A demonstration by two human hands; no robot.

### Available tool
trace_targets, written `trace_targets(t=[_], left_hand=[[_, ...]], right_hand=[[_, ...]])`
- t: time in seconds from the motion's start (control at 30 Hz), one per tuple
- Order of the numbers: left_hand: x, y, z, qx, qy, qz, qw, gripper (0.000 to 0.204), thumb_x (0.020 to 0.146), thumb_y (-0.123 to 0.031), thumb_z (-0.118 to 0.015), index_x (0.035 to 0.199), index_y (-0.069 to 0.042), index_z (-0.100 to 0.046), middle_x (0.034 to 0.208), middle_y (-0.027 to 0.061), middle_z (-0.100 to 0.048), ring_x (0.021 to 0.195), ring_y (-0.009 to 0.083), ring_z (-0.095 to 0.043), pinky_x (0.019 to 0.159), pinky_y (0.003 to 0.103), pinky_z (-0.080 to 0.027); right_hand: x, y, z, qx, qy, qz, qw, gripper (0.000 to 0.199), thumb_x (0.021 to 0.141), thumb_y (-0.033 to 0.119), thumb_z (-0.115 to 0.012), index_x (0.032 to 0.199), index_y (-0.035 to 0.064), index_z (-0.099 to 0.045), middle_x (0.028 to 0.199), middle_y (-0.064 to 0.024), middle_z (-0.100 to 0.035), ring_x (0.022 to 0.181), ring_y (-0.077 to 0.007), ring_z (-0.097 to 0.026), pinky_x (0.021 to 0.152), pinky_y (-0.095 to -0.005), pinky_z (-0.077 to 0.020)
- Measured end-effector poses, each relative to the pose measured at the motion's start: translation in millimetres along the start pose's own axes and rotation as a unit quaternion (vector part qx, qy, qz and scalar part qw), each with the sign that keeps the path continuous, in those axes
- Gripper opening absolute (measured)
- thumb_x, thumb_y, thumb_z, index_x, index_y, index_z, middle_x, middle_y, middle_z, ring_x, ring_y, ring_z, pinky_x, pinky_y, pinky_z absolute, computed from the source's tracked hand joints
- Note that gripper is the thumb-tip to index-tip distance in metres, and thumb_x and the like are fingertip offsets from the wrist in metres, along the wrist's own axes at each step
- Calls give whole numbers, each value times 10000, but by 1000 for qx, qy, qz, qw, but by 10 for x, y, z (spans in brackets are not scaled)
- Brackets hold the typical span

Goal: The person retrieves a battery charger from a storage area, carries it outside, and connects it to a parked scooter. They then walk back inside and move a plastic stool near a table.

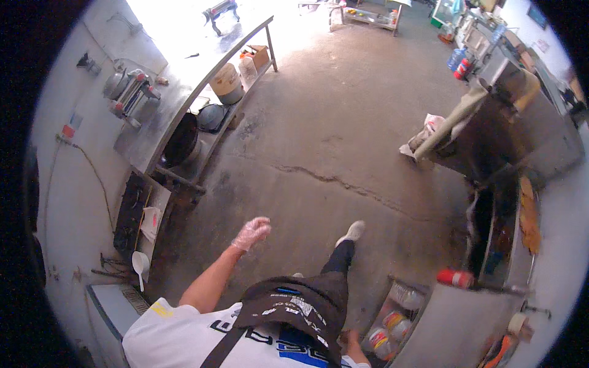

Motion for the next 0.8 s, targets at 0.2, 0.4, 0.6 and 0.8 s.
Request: trace_targets(t=[0.2,0.4,0.6,0.8], left_hand=[[1619,-317,-180,59,-89,152,983,351,908,-255,-646,1195,-55,-614,1038,86,-659,941,189,-636,819,346,-523],[1742,633,-4,369,69,346,860,348,941,-340,-600,1156,-74,-666,1160,151,-667,1136,268,-626,923,424,-514],[3552,-422,-244,-95,-215,465,854,128,937,-235,-634,992,-120,-633,951,64,-619,838,233,-579,800,498,-512],[6516,-1997,111,120,-121,259,951,429,898,-304,-647,1245,-54,-621,1175,119,-649,1032,235,-624,849,395,-525]], right_hand=[[1459,2097,1527,-258,21,106,960,290,855,341,-645,956,84,-736,865,-166,-712,790,-347,-679,733,-475,-550],[1022,6747,4093,-69,-126,344,928,277,692,103,-820,940,32,-718,844,-59,-713,784,-156,-665,734,-333,-548],[1332,9545,5598,15,-200,488,849,171,763,2,-679,924,49,-708,801,-48,-692,761,-150,-652,729,-318,-530],[2280,10032,5724,-5,-50,364,930,118,747,8,-624,819,53,-706,727,-92,-686,684,-188,-666,641,-338,-546]])
Point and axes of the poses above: each hand's wrist, its own x-axis towards the middle knuckle, its own z-axis out of the back of the hand, y = z × x, the point moved 4 cm from there along x, towards the middle knuckle
